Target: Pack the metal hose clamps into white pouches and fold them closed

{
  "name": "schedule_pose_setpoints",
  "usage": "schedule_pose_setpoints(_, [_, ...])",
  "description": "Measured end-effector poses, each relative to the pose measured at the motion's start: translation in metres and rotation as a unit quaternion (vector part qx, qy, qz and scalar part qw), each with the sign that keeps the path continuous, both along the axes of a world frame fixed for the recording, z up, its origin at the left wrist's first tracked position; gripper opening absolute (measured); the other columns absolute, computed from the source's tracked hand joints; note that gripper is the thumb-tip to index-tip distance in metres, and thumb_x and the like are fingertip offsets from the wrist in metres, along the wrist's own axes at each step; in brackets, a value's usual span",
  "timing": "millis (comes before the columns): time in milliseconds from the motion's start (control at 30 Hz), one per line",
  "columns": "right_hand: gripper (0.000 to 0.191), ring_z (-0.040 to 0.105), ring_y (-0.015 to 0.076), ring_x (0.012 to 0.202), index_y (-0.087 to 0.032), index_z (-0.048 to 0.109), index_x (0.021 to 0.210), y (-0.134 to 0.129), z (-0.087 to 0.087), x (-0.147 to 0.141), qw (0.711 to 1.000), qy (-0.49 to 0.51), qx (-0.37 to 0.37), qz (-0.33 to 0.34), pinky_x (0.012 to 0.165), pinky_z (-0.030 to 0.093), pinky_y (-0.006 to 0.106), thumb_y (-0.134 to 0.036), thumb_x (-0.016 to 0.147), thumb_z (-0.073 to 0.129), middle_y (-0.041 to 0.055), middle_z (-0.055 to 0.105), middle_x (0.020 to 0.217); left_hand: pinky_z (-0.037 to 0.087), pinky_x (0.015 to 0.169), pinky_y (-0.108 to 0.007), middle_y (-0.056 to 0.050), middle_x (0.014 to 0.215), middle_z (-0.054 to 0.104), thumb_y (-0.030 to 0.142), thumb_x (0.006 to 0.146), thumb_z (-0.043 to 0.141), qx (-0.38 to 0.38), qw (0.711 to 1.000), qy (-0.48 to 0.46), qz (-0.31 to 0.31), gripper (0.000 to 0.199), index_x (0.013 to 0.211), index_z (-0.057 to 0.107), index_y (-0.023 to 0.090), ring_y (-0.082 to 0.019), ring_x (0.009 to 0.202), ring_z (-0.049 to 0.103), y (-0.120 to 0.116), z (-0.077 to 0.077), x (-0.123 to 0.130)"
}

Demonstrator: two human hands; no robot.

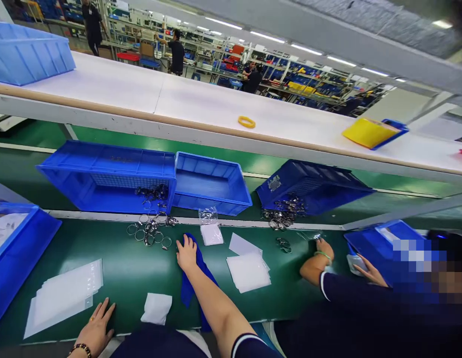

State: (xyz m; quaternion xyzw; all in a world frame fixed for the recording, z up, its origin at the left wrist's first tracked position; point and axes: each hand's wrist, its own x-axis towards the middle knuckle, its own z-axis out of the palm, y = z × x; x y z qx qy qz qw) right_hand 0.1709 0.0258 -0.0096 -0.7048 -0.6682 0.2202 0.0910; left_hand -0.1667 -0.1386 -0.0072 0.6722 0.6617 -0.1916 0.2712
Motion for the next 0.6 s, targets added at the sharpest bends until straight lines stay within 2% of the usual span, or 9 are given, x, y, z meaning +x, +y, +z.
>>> schedule_pose_setpoints(67, [0.074, 0.01, 0.0329, 0.133, -0.028, 0.026, 0.137, 0.003, -0.003, 0.0, 0.999, 0.015, -0.017, -0.049, 0.103, 0.008, 0.052, -0.018, 0.073, 0.059, 0.009, 0.009, 0.148, 0.023, 0.109, -0.037, -0.009, 0.148, 0.017, 0.031, 0.067, 0.05, 0.002, 1.0, -0.011, 0.004, 0.07, 0.134, 0.038, 0.015, -0.027, 0.135, 0.016, -0.001, 0.003, 0.0])
schedule_pose_setpoints(133, [0.08, 0.016, 0.0361, 0.132, -0.02, 0.014, 0.141, 0.001, -0.004, 0.008, 0.992, 0.037, -0.046, -0.111, 0.101, 0.013, 0.055, -0.019, 0.073, 0.058, 0.0191, 0.009, 0.146, 0.023, 0.109, -0.038, -0.01, 0.147, 0.017, 0.03, 0.067, 0.05, 0.003, 1.0, -0.018, 0.004, 0.069, 0.134, 0.038, 0.014, -0.027, 0.134, 0.017, -0.001, 0.005, 0.0])
schedule_pose_setpoints(200, [0.08, 0.029, 0.0369, 0.127, -0.012, 0.015, 0.14, -0.004, -0.001, 0.022, 0.98, 0.075, -0.079, -0.164, 0.098, 0.022, 0.054, -0.023, 0.073, 0.057, 0.0264, 0.023, 0.139, 0.023, 0.109, -0.039, -0.011, 0.147, 0.017, 0.03, 0.067, 0.051, -0.001, 1.0, -0.023, 0.002, 0.07, 0.134, 0.038, 0.014, -0.028, 0.134, 0.016, -0.001, 0.005, -0.002])
schedule_pose_setpoints(267, [0.072, 0.043, 0.0346, 0.117, -0.007, 0.026, 0.135, -0.009, 0.009, 0.038, 0.965, 0.139, -0.106, -0.197, 0.095, 0.031, 0.049, -0.026, 0.072, 0.057, 0.0262, 0.041, 0.127, 0.024, 0.108, -0.041, -0.011, 0.147, 0.017, 0.029, 0.064, 0.052, -0.007, 1.0, -0.031, 0.003, 0.072, 0.134, 0.038, 0.015, -0.029, 0.134, 0.016, -0.001, 0.003, -0.003])
schedule_pose_setpoints(367, [0.054, 0.059, 0.0288, 0.097, -0.006, 0.047, 0.118, -0.02, 0.034, 0.057, 0.929, 0.277, -0.126, -0.212, 0.084, 0.044, 0.041, -0.034, 0.073, 0.055, 0.019, 0.059, 0.107, 0.022, 0.108, -0.041, -0.013, 0.146, 0.021, 0.029, 0.058, 0.056, -0.01, 0.998, -0.06, 0.03, 0.075, 0.13, 0.044, 0.012, -0.031, 0.133, 0.019, 0.003, 0.001, -0.006])
schedule_pose_setpoints(467, [0.048, 0.064, 0.0243, 0.078, -0.009, 0.055, 0.104, -0.034, 0.069, 0.07, 0.874, 0.43, -0.129, -0.187, 0.069, 0.05, 0.036, -0.043, 0.071, 0.057, 0.0128, 0.066, 0.09, 0.024, 0.107, -0.043, -0.019, 0.139, 0.034, 0.035, 0.058, 0.056, -0.027, 0.988, -0.123, 0.089, 0.077, 0.127, 0.046, 0.005, -0.033, 0.127, 0.033, 0.019, 0.006, -0.004])
schedule_pose_setpoints(533, [0.048, 0.064, 0.0221, 0.072, -0.01, 0.057, 0.1, -0.043, 0.096, 0.075, 0.833, 0.515, -0.122, -0.161, 0.066, 0.05, 0.034, -0.045, 0.067, 0.062, 0.0109, 0.067, 0.085, 0.028, 0.105, -0.04, -0.019, 0.133, 0.043, 0.042, 0.064, 0.051, -0.029, 0.982, -0.161, 0.099, 0.075, 0.128, 0.044, 0.003, -0.03, 0.122, 0.042, 0.036, 0.018, 0.003])
schedule_pose_setpoints(600, [0.048, 0.064, 0.0198, 0.068, -0.012, 0.058, 0.097, -0.049, 0.127, 0.077, 0.798, 0.576, -0.109, -0.143, 0.064, 0.05, 0.032, -0.045, 0.064, 0.066, 0.0095, 0.067, 0.082, 0.031, 0.105, -0.037, -0.016, 0.131, 0.047, 0.049, 0.069, 0.046, -0.021, 0.973, -0.209, 0.092, 0.074, 0.129, 0.044, 0.006, -0.027, 0.121, 0.044, 0.057, 0.037, 0.017])
